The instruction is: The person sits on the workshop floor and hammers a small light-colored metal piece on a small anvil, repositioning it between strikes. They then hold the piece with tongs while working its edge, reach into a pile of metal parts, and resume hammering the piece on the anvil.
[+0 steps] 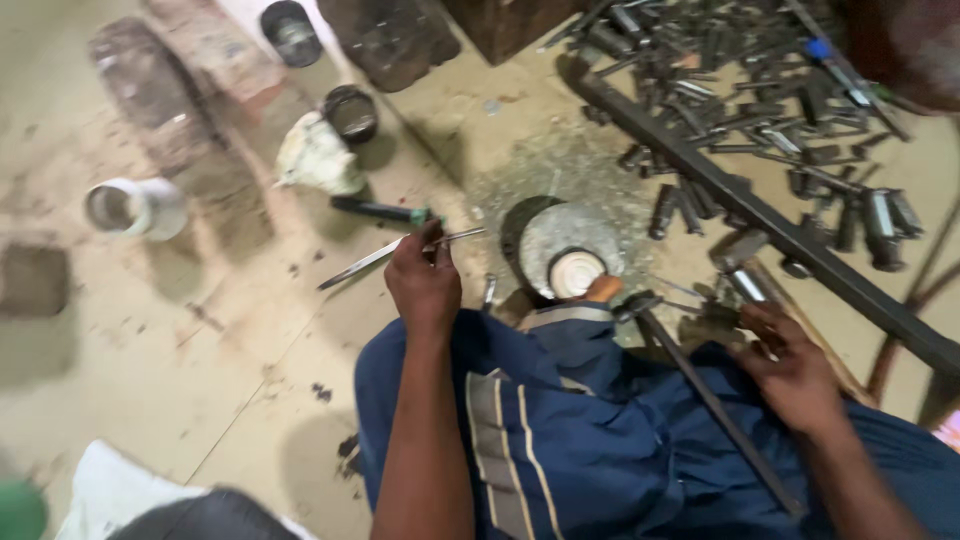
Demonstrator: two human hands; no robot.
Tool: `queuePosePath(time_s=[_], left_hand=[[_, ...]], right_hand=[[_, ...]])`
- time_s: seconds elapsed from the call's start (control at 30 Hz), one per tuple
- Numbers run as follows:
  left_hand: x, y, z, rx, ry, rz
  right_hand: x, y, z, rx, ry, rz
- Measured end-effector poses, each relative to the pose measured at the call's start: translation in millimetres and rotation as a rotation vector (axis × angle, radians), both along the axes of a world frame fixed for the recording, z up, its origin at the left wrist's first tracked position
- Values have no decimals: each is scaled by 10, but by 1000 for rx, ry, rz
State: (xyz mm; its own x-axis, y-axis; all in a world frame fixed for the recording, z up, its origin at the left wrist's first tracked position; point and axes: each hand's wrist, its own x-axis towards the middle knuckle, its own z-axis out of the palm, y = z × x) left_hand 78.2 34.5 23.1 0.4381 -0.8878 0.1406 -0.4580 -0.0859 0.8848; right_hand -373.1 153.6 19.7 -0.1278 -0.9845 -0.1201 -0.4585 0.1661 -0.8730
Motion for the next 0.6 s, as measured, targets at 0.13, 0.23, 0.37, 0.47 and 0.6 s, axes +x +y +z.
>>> queuePosePath(time_s=[0.13,0.23,0.37,0.47,0.6], left_hand=[[175,1,-228,238,-284,-156],[-131,-7,-563,432,-393,-297],[-457,-120,-890,221,-639,-365],[-506,-189,-857,331,-574,-335],[-394,-199,-601,371,-219,-245]], right_hand=[[100,37,110,119,142,-82],[171,31,174,165,232,-99],[188,28,171,124,120,-95],[178,52,171,93,114,-91],[247,83,288,201,-32,-124]])
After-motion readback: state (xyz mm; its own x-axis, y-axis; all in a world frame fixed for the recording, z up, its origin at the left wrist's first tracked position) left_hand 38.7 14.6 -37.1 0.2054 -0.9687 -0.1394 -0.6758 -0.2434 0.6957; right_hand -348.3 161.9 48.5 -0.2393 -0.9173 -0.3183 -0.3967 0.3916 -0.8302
